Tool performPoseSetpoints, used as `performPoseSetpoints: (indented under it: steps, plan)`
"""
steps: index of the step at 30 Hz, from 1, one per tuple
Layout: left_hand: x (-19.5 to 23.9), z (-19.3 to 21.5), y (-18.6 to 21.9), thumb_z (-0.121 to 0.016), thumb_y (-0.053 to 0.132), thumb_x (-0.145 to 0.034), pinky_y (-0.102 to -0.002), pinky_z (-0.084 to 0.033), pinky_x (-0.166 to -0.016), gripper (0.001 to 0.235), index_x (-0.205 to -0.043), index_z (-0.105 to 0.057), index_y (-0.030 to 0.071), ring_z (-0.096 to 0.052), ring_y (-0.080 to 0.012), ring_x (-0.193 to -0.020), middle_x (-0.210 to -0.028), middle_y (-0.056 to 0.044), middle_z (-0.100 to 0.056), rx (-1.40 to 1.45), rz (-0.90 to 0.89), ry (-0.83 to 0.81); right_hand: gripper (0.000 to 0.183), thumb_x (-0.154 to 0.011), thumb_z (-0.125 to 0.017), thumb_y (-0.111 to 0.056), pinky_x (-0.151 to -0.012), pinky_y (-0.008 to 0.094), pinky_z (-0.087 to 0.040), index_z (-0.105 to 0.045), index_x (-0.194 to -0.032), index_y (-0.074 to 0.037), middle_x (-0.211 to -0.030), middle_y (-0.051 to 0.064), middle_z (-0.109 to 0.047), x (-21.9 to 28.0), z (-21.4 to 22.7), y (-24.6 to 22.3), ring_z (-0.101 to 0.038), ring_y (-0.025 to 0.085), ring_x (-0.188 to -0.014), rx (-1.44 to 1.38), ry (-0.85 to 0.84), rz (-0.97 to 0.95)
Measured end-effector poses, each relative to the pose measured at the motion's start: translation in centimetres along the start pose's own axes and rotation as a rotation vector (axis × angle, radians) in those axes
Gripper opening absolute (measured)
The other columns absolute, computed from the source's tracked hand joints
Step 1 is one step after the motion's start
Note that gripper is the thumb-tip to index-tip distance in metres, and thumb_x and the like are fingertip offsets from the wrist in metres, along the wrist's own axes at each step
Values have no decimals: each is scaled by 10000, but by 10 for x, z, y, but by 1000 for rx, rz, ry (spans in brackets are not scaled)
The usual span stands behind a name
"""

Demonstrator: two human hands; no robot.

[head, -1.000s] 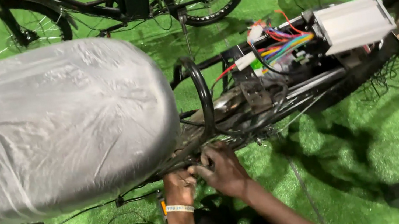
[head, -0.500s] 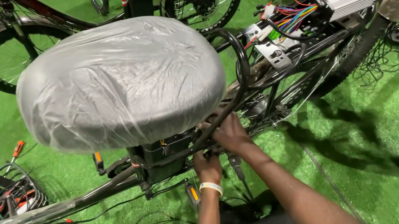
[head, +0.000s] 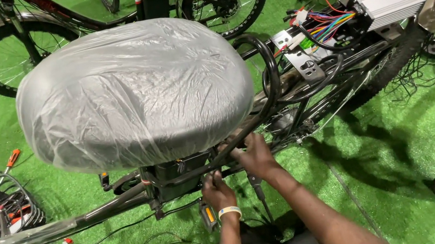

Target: The person is assembling the electrical wiring of an electric bicycle. They route wires along the frame, connect multi-colored connectors near the seat post, and organize the harness around the controller.

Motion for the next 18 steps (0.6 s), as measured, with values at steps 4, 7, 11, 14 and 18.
performPoseSetpoints:
  steps: [4, 7, 11, 14, 18]
  plan:
    - [-6, 24, -8, -607, 187, -888, -392, -578, -786, 162, -966, -748, 180, -685, -292, -925, -928, -95, -734, 197, 3, 147, 182, -860, -714, -185, -763, 459, -595, -697, -948, -27, -823, 181, -716, 10, 3, 20, -703, 322, -860, 38, 61, 39]
    - [-13, 18, -21, -561, 92, -872, -467, -549, -880, 223, -967, -750, 163, -663, -335, -977, -944, -99, -738, 8, -82, 82, 195, -855, -724, -205, -735, 424, -592, -705, -893, -15, -792, 180, -713, 17, 1, 31, -709, 314, -827, 97, 58, 53]
    - [-10, 8, -18, -506, 269, -847, -464, -584, -769, 275, -952, -750, 342, -712, -310, -858, -875, -25, -748, -475, 93, -206, 141, -858, -697, -196, -728, 395, -582, -741, -912, -73, -827, 154, -721, 17, 0, 35, -700, 300, -868, 113, 98, 28]
    - [-23, -3, -24, -450, 241, -883, -509, -576, -731, 326, -982, -757, 192, -704, -382, -885, -900, -147, -740, -499, 73, -250, 179, -902, -647, -219, -725, 386, -586, -747, -949, -79, -837, 156, -717, 16, -3, 31, -694, 316, -890, 123, 68, 81]
    - [17, 40, 57, -400, 202, -893, -541, -560, -828, 381, -1015, -729, 54, -670, -432, -968, -998, -252, -703, -428, -37, -168, 199, -930, -604, -232, -784, 430, -567, -737, -925, -83, -845, 160, -716, 17, 1, 23, -676, 351, -910, 148, -1, 186]
Point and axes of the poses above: each hand's wrist, its own x-axis away from the middle knuckle, its own z-axis out of the back of the hand, y = z × x, the point moved 8 cm from there along -x, towards the middle knuckle
